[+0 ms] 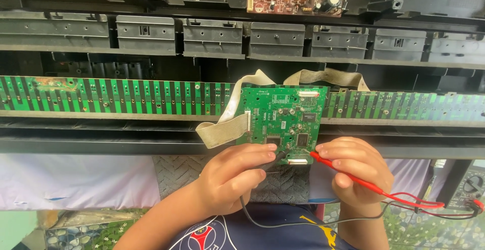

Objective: Testing various points on a circuit board from an electronic keyboard using a multimeter probe to diagnose issues.

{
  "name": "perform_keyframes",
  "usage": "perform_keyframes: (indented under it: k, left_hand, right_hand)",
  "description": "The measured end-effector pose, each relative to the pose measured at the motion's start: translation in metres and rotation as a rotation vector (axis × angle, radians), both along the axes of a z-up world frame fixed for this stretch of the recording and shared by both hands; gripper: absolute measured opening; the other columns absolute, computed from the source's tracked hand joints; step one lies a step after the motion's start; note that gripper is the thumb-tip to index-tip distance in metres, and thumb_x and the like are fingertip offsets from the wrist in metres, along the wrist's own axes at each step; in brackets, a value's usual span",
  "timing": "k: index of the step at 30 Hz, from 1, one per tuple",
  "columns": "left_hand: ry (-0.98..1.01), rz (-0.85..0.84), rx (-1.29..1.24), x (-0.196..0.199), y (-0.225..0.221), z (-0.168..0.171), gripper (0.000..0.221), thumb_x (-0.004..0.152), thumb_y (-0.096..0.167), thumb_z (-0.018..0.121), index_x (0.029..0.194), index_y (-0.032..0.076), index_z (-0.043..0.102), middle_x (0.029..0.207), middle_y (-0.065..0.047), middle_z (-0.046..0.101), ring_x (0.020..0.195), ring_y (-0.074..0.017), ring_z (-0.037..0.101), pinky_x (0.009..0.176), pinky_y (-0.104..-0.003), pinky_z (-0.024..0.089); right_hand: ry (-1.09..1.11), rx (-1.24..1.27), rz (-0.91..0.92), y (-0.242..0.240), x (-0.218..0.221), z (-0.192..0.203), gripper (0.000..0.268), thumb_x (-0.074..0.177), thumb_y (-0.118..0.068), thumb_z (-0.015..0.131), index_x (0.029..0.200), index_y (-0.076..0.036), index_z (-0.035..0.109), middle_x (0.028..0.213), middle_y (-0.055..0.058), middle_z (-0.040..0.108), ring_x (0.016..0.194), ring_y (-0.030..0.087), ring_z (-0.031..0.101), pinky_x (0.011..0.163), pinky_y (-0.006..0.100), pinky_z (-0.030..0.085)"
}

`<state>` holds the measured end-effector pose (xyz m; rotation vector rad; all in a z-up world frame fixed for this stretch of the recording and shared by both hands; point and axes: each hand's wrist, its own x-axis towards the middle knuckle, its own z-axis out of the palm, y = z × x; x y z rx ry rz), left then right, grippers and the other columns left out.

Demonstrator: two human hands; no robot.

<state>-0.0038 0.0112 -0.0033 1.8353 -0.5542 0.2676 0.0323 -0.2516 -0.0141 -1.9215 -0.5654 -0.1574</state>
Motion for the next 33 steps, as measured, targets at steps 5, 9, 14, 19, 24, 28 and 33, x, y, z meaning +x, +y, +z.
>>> perform_keyframes:
  k: [5, 9, 14, 19, 24, 28, 33]
  left_hand:
    - [-0.057, -0.013, -0.013, -0.001, 0.002, -0.006, 0.023, 0.090, -0.005, 0.068, 0.104, 0.003, 0.050, 0.118, -0.020, 0.065, 0.111, -0.0446, 0.073, 0.095, -0.054, 0.065]
    - [-0.132, 0.044, 0.030, -0.004, 0.004, -0.009, 0.027, 0.092, -0.001, 0.068, 0.105, 0.006, 0.046, 0.113, -0.019, 0.065, 0.108, -0.0410, 0.075, 0.096, -0.056, 0.066]
    - [-0.146, 0.097, 0.018, -0.006, 0.008, -0.011, 0.021, 0.095, -0.002, 0.060, 0.106, 0.006, 0.044, 0.112, -0.020, 0.065, 0.106, -0.0417, 0.074, 0.095, -0.057, 0.067]
    - [-0.165, 0.166, 0.050, -0.009, 0.009, -0.013, 0.018, 0.096, -0.001, 0.056, 0.108, 0.004, 0.044, 0.110, -0.021, 0.064, 0.102, -0.0413, 0.075, 0.090, -0.056, 0.070]
    - [-0.158, 0.193, 0.001, -0.012, 0.010, -0.017, 0.017, 0.099, -0.001, 0.050, 0.108, 0.004, 0.037, 0.110, -0.022, 0.061, 0.100, -0.0432, 0.077, 0.088, -0.055, 0.070]
    - [-0.180, 0.194, -0.010, -0.015, 0.005, -0.022, 0.017, 0.101, 0.002, 0.052, 0.112, 0.005, 0.039, 0.110, -0.022, 0.061, 0.100, -0.0436, 0.076, 0.087, -0.058, 0.070]
    - [-0.191, 0.212, -0.016, -0.013, 0.008, -0.023, 0.025, 0.100, 0.001, 0.055, 0.114, 0.008, 0.036, 0.112, -0.021, 0.059, 0.100, -0.0443, 0.077, 0.083, -0.054, 0.072]
  right_hand:
    - [0.007, -0.028, -0.010, 0.000, -0.001, 0.001, 0.028, 0.098, -0.040, 0.057, 0.097, -0.012, 0.053, 0.090, 0.007, 0.073, 0.086, 0.025, 0.077, 0.083, 0.038, 0.065]
    - [0.008, -0.018, 0.001, -0.001, -0.002, -0.001, 0.027, 0.097, -0.038, 0.058, 0.096, -0.011, 0.054, 0.091, 0.007, 0.073, 0.086, 0.025, 0.077, 0.083, 0.038, 0.065]
    - [-0.006, -0.015, -0.024, 0.002, -0.002, -0.001, 0.028, 0.098, -0.038, 0.057, 0.094, -0.010, 0.053, 0.089, 0.009, 0.072, 0.083, 0.025, 0.076, 0.082, 0.038, 0.065]
    - [-0.046, -0.030, -0.055, 0.007, -0.001, -0.002, 0.031, 0.099, -0.039, 0.054, 0.094, -0.009, 0.052, 0.086, 0.010, 0.071, 0.080, 0.025, 0.075, 0.080, 0.038, 0.065]
    - [-0.226, -0.038, -0.024, 0.001, 0.003, -0.010, 0.034, 0.104, -0.040, 0.049, 0.094, -0.007, 0.049, 0.094, 0.012, 0.069, 0.085, 0.028, 0.076, 0.084, 0.046, 0.068]
    - [-0.205, 0.003, 0.068, 0.002, 0.002, 0.003, 0.037, 0.101, -0.046, 0.050, 0.094, -0.011, 0.053, 0.095, 0.010, 0.071, 0.090, 0.027, 0.077, 0.088, 0.046, 0.069]
    - [-0.012, -0.187, 0.242, 0.021, 0.008, 0.022, 0.024, 0.086, -0.029, 0.068, 0.094, -0.006, 0.066, 0.107, 0.014, 0.075, 0.102, 0.030, 0.077, 0.099, 0.047, 0.065]
